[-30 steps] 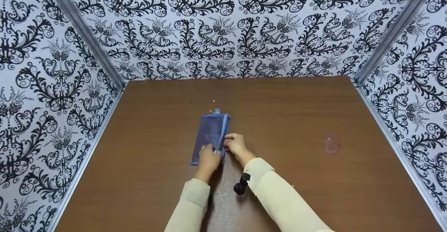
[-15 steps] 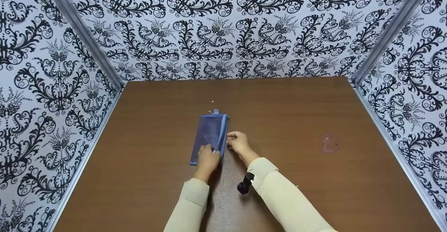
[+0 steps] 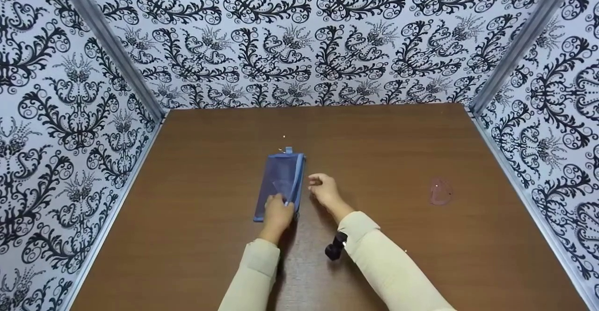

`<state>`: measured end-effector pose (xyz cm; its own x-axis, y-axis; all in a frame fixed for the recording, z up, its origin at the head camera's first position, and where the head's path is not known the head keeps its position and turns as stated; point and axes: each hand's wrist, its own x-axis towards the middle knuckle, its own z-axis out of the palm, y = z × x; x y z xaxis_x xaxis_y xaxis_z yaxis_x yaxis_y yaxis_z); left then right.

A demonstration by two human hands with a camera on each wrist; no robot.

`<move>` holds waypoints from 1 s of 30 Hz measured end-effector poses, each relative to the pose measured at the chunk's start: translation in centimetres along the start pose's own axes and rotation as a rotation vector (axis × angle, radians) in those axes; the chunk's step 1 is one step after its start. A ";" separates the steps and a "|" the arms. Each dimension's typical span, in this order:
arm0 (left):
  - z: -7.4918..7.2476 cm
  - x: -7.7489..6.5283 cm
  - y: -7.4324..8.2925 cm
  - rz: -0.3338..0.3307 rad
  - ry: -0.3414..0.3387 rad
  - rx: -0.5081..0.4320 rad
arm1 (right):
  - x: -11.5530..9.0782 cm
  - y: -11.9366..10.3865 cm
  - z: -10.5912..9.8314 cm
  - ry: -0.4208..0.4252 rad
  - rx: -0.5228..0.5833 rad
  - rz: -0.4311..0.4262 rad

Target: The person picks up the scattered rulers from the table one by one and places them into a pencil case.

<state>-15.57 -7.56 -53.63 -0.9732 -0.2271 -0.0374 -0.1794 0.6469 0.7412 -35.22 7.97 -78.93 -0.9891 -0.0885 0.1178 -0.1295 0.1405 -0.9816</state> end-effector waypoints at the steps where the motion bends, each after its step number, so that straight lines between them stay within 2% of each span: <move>1: 0.0 0.0 0.0 -0.002 -0.001 -0.001 | 1.6 3.6 0.0 -0.007 -0.003 0.017; 5: 0.0 0.1 0.0 -0.008 -0.010 0.003 | 3.7 7.8 -0.4 -0.012 -0.055 -0.016; 7: 0.0 0.1 0.0 -0.016 -0.025 0.001 | 3.0 6.1 -0.9 -0.012 -0.079 -0.066; 8: -0.1 0.1 0.0 -0.020 -0.033 -0.003 | 1.9 3.3 -1.3 -0.010 -0.094 -0.093; 9: -0.1 0.1 0.0 -0.023 -0.039 -0.004 | 1.5 2.2 -1.5 -0.013 -0.103 -0.099; 10: -0.1 0.1 0.1 -0.024 -0.044 -0.005 | 0.7 0.1 -1.8 -0.010 -0.114 -0.111; 11: -0.1 0.1 0.1 -0.025 -0.047 -0.007 | -0.8 -3.4 -2.1 -0.008 -0.129 -0.130; 13: -0.2 0.1 0.1 -0.026 -0.052 -0.012 | -3.8 -11.1 -2.7 -0.024 -0.161 -0.114; 15: -0.2 0.1 0.1 -0.022 -0.044 -0.011 | -6.5 -17.8 -3.1 -0.040 -0.210 -0.100; 17: -0.1 0.1 0.1 -0.021 -0.042 -0.013 | -8.5 -22.8 -3.4 -0.058 -0.274 -0.085; 19: -0.1 0.1 0.1 -0.022 -0.042 -0.014 | -9.8 -26.1 -3.8 -0.071 -0.360 -0.065; 21: 0.0 0.0 0.1 -0.018 -0.040 -0.015 | -10.3 -27.5 -4.1 -0.078 -0.439 -0.055; 24: 0.0 0.1 0.0 -0.015 -0.036 -0.017 | -10.4 -27.8 -4.6 -0.074 -0.536 -0.072; 30: 0.2 0.1 -0.2 -0.005 -0.007 -0.005 | -10.2 -27.8 -5.5 -0.077 -0.564 -0.067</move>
<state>-15.70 -7.56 -53.89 -0.9731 -0.2257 -0.0457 -0.1838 0.6417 0.7446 -21.89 10.40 -52.04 -0.9723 -0.1835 0.1450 -0.2299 0.6347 -0.7378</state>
